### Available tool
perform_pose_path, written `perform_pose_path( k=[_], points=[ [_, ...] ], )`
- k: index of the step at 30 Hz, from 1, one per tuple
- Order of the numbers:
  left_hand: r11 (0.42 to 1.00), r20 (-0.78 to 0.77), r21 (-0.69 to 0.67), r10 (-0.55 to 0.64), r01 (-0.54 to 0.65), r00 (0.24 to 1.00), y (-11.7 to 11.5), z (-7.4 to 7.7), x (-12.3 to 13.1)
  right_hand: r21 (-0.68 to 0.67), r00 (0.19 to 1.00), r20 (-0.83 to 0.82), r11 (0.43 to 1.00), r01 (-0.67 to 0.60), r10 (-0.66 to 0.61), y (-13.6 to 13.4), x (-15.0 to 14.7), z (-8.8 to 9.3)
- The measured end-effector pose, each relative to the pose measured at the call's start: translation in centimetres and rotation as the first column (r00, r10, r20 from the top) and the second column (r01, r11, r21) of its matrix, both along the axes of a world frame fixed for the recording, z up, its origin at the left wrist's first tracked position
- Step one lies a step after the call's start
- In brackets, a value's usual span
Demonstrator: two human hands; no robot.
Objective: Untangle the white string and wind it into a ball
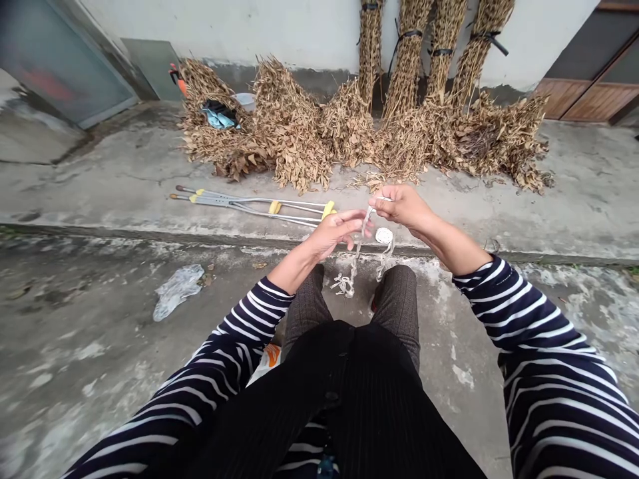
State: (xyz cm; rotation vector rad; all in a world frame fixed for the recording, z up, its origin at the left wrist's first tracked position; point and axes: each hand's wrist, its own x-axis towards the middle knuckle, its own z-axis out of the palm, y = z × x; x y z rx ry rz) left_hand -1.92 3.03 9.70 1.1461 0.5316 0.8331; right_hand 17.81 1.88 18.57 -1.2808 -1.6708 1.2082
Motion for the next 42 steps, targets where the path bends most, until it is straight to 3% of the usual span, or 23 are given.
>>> perform_pose_path(
  k=[5, 9, 11, 15, 18, 23, 27, 33, 37, 42],
  points=[
    [0.974, -0.053, 0.080, 0.217, -0.212, 0.975, 0.2, 0.6, 2.1, 0.106, 0.978, 0.205, 0.994, 0.028, -0.049, -0.1, -0.2, -0.1],
    [0.958, -0.069, 0.084, 0.281, -0.275, 0.957, 0.1, 0.6, 3.2, 0.213, 0.882, 0.453, 0.976, 0.037, -0.132, 0.0, -0.3, -0.2],
    [0.961, -0.089, 0.074, 0.271, -0.265, 0.958, 0.0, 0.8, 3.3, 0.257, 0.813, 0.558, 0.966, 0.019, -0.164, 0.1, -0.3, -0.3],
    [0.994, -0.098, 0.015, 0.111, -0.110, 0.989, -0.3, 1.0, 2.8, 0.341, 0.687, 0.687, 0.940, -0.017, -0.237, 0.2, -0.2, -0.9],
    [0.995, -0.030, -0.042, 0.093, -0.094, 0.995, -0.4, 1.0, 2.5, 0.385, 0.645, 0.708, 0.923, -0.011, -0.288, 0.3, 0.0, -1.1],
    [0.971, 0.040, -0.178, 0.168, -0.158, 0.985, -0.2, 0.9, 2.1, 0.337, 0.742, 0.629, 0.941, 0.007, -0.231, 0.3, 0.1, -0.6],
    [0.982, 0.093, -0.179, 0.083, -0.065, 0.992, -0.4, 0.7, 1.7, 0.283, 0.839, 0.517, 0.959, 0.022, -0.172, 0.2, 0.0, -0.4],
    [0.990, 0.139, -0.135, -0.013, 0.032, 0.990, -1.4, -0.2, 1.4, 0.264, 0.933, 0.298, 0.957, 0.124, -0.203, 0.4, -0.3, -1.2],
    [0.988, 0.112, -0.147, 0.056, -0.039, 0.992, -1.7, -1.2, 0.8, 0.187, 0.958, 0.076, 0.948, 0.258, -0.276, 0.7, 0.1, -1.7],
    [0.986, -0.003, -0.153, 0.069, -0.069, 0.998, -1.5, -2.1, 0.3, 0.067, 0.976, -0.007, 0.974, 0.216, -0.216, 0.5, 0.5, -2.1]
  ],
)
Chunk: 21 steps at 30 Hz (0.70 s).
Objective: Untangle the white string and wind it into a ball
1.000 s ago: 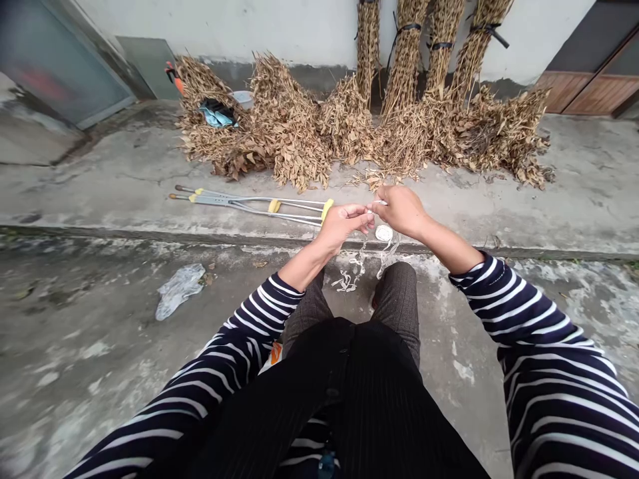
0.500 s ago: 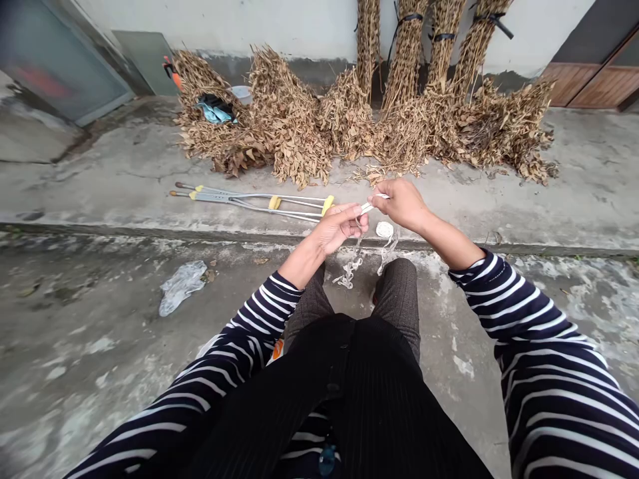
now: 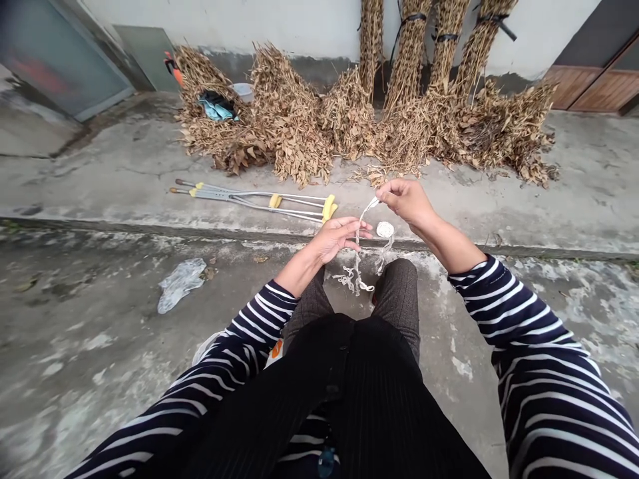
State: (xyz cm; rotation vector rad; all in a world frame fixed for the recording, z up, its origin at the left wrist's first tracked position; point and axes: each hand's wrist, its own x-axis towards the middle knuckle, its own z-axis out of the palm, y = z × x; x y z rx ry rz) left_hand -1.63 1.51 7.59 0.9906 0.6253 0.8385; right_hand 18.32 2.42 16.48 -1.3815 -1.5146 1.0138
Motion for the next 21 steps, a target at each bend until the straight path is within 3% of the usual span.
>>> perform_pose_path(
  k=[11, 17, 19, 21],
  points=[
    [0.959, -0.060, 0.145, 0.254, -0.243, 0.965, 1.3, 2.0, 2.5, 0.033, 0.995, 0.087, 0.998, -0.047, 0.044, -0.2, -1.1, -0.7],
    [0.827, -0.126, 0.396, 0.479, -0.399, 0.869, 2.1, 1.8, 2.7, 0.096, 0.976, 0.218, 0.995, -0.035, 0.013, 0.0, -0.6, -1.1],
    [0.821, -0.159, 0.418, 0.488, -0.389, 0.858, 2.2, 2.0, 2.6, 0.097, 0.974, 0.228, 0.995, -0.024, 0.001, 0.1, -0.6, -1.2],
    [0.858, -0.173, 0.385, 0.429, -0.341, 0.886, 2.2, 2.3, 2.5, 0.093, 0.975, 0.222, 0.995, -0.021, 0.000, 0.2, -0.6, -1.2]
  ],
)
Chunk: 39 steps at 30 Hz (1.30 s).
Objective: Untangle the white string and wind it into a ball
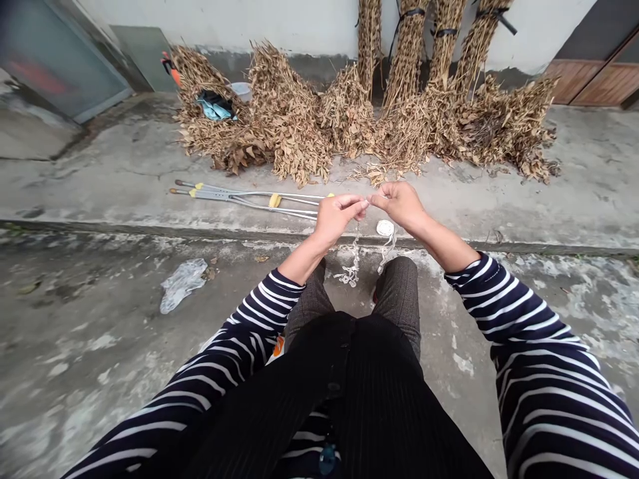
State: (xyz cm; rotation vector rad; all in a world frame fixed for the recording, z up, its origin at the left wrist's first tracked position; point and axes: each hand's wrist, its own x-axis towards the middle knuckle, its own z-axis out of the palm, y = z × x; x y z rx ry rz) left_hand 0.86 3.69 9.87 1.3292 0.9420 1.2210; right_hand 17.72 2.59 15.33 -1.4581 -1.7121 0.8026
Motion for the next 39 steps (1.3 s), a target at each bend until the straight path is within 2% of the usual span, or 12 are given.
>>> perform_pose_path(
  k=[4, 8, 13, 19, 23, 27, 29, 32, 34, 37, 39],
  points=[
    [0.977, 0.111, -0.112, -0.171, 0.183, 0.979, -0.3, 0.3, -0.1, 0.026, 1.000, 0.000, 1.000, -0.007, 0.007, 0.3, 0.2, 0.0],
    [0.924, 0.225, -0.162, -0.307, 0.347, 0.924, -0.8, 0.4, -0.4, 0.099, 0.996, 0.093, 0.995, -0.024, 0.015, 0.6, 0.7, 0.1],
    [0.908, 0.290, -0.181, -0.318, 0.378, 0.903, -1.2, 0.4, -1.1, 0.184, 0.989, 0.142, 0.980, -0.072, 0.046, 0.9, 1.1, 0.3],
    [0.867, 0.319, -0.231, -0.362, 0.442, 0.876, -1.2, 0.2, -1.7, 0.175, 0.984, 0.174, 0.982, -0.071, 0.040, 1.0, 0.9, 0.0],
    [0.861, 0.308, -0.236, -0.374, 0.451, 0.875, -0.8, 0.3, -1.3, 0.160, 0.992, 0.110, 0.984, -0.077, 0.060, 1.5, 1.1, -0.6],
    [0.898, 0.236, -0.254, -0.302, 0.358, 0.924, -0.3, 0.6, -0.8, 0.222, 0.996, 0.069, 0.973, -0.066, 0.052, 1.5, 1.5, -1.3],
    [0.926, 0.232, -0.228, -0.249, 0.301, 0.940, -0.1, 0.9, -0.7, 0.277, 1.000, 0.024, 0.961, -0.005, -0.002, 1.0, 1.6, -1.8],
    [0.951, 0.272, -0.181, -0.196, 0.250, 0.942, 0.0, 1.2, -0.3, 0.314, 0.985, -0.127, 0.937, 0.150, -0.115, -0.3, 1.4, -2.8],
    [0.958, 0.301, -0.168, -0.176, 0.234, 0.937, 0.1, 1.1, 0.0, 0.265, 0.968, -0.220, 0.947, 0.180, -0.122, -1.3, 0.9, -3.7],
    [0.952, 0.362, -0.183, -0.166, 0.245, 0.917, 0.1, 0.7, 0.7, 0.153, 0.937, -0.342, 0.981, 0.122, -0.064, -2.3, 0.1, -4.9],
    [0.946, 0.413, -0.197, -0.157, 0.256, 0.897, 0.0, 0.3, 1.1, 0.103, 0.887, -0.457, 0.987, 0.120, -0.060, -2.4, -0.4, -5.5]
  ],
)
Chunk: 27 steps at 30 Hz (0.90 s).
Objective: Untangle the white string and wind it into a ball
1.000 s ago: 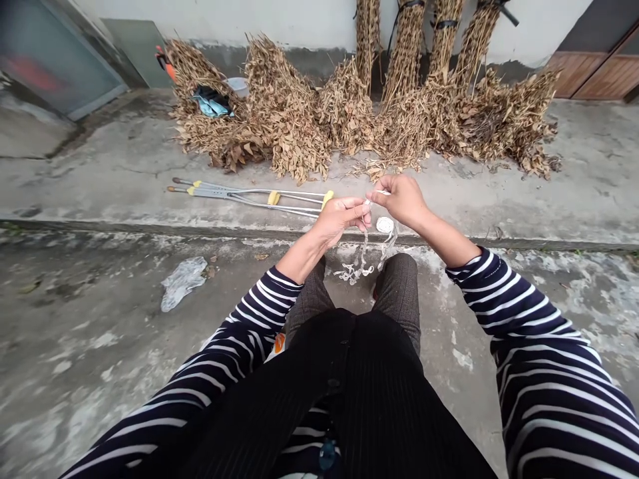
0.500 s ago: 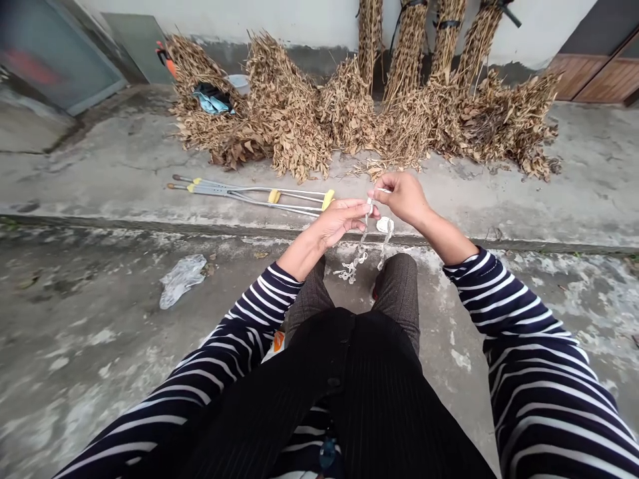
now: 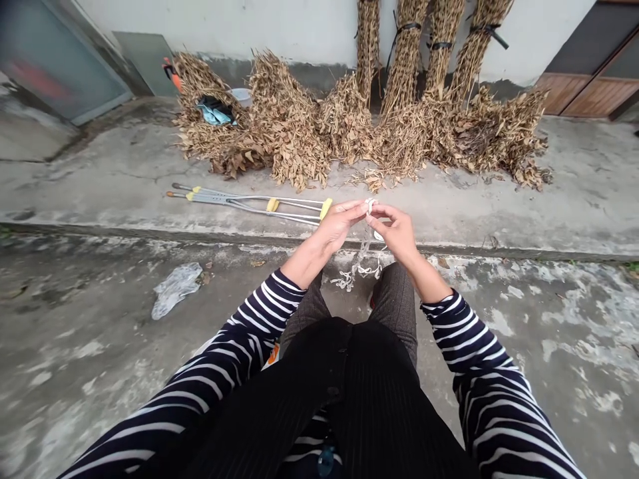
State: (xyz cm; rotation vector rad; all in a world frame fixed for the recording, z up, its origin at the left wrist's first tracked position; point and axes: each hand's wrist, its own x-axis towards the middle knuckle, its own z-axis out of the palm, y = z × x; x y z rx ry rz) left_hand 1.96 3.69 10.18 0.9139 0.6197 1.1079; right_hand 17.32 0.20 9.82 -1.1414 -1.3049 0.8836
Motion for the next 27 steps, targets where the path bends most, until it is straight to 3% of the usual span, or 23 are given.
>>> perform_pose_path(
  k=[5, 15, 22, 27],
  points=[
    [0.997, 0.051, -0.072, 0.041, -0.038, 0.998, -0.6, -0.5, 0.7, -0.065, 0.968, -0.244, 0.997, 0.037, -0.052, 0.1, -1.1, -0.9],
    [0.988, -0.027, -0.077, 0.131, -0.132, 0.991, -1.0, -0.2, 1.5, -0.075, 0.949, -0.298, 0.994, 0.084, -0.103, -0.5, -2.7, -1.5],
    [0.982, -0.027, -0.121, 0.140, -0.142, 0.990, -1.1, -0.3, 1.4, -0.120, 0.928, -0.373, 0.992, -0.034, -0.013, -0.4, -2.8, -1.8],
    [0.979, -0.009, -0.122, 0.165, -0.165, 0.986, -0.9, -0.5, 0.8, -0.120, 0.917, -0.399, 0.992, -0.045, -0.006, -0.5, -3.1, -2.4]
  ],
)
